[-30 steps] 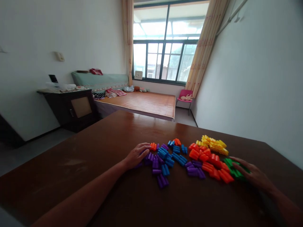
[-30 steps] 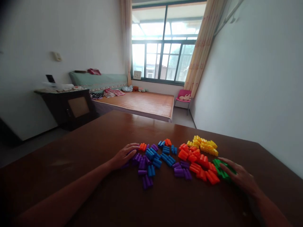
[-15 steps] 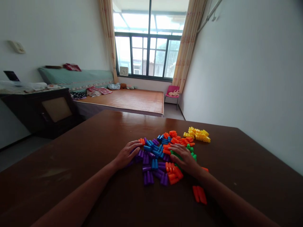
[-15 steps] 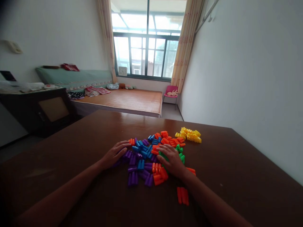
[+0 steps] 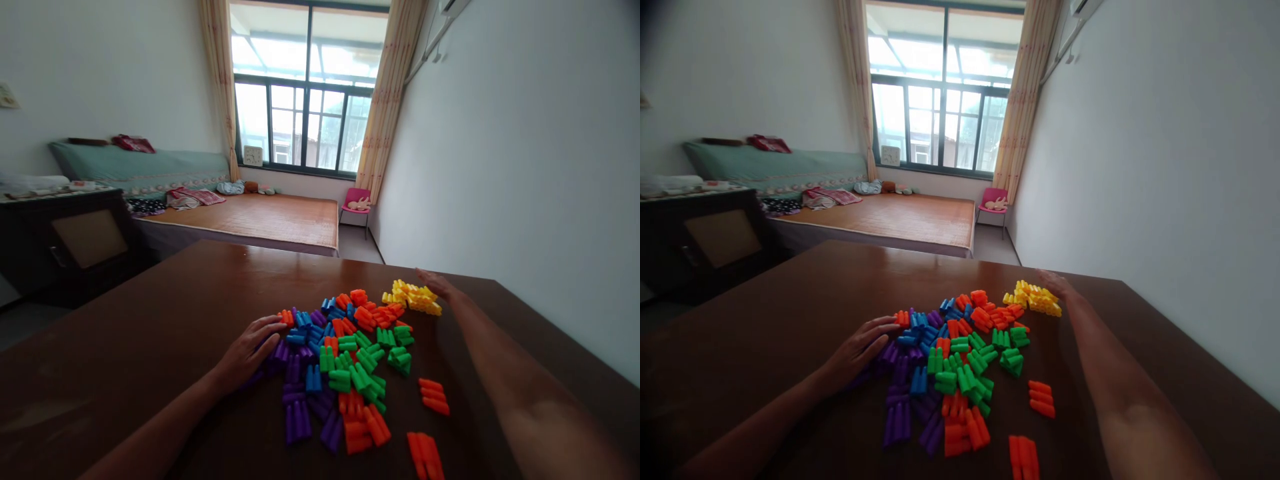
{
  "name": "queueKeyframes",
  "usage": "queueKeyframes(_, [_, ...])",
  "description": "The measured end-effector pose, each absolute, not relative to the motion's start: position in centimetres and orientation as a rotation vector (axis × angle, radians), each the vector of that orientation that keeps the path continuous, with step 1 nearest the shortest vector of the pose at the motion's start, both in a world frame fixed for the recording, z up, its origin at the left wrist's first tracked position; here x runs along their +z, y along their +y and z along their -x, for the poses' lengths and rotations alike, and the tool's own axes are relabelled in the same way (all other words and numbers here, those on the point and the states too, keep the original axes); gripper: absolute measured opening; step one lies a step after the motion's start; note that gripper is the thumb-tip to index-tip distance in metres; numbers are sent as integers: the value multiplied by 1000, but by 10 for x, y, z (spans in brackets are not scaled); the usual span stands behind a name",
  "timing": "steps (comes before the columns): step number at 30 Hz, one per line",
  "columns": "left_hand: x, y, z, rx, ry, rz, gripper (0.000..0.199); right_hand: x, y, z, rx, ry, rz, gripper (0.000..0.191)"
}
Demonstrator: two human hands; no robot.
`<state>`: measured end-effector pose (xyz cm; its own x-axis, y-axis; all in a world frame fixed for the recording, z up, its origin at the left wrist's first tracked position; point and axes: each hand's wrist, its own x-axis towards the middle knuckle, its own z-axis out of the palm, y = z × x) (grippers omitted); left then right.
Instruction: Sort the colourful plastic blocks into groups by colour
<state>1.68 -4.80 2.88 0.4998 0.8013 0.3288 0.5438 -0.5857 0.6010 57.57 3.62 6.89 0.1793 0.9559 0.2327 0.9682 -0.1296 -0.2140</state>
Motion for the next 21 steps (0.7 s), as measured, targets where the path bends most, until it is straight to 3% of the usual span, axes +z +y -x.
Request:
queueKeyframes(7, [25, -49, -14, 826, 1118, -2311, 38, 28, 41, -573, 455, -1792, 1860, 60])
queueKeyframes(17, [31, -51, -17, 795, 1065, -2379, 42, 31, 7, -478, 462, -2017, 1812, 61])
queueKeyframes(21, [35, -59, -15, 629, 977, -2464, 65, 28, -8, -423, 377, -1992, 1692, 53])
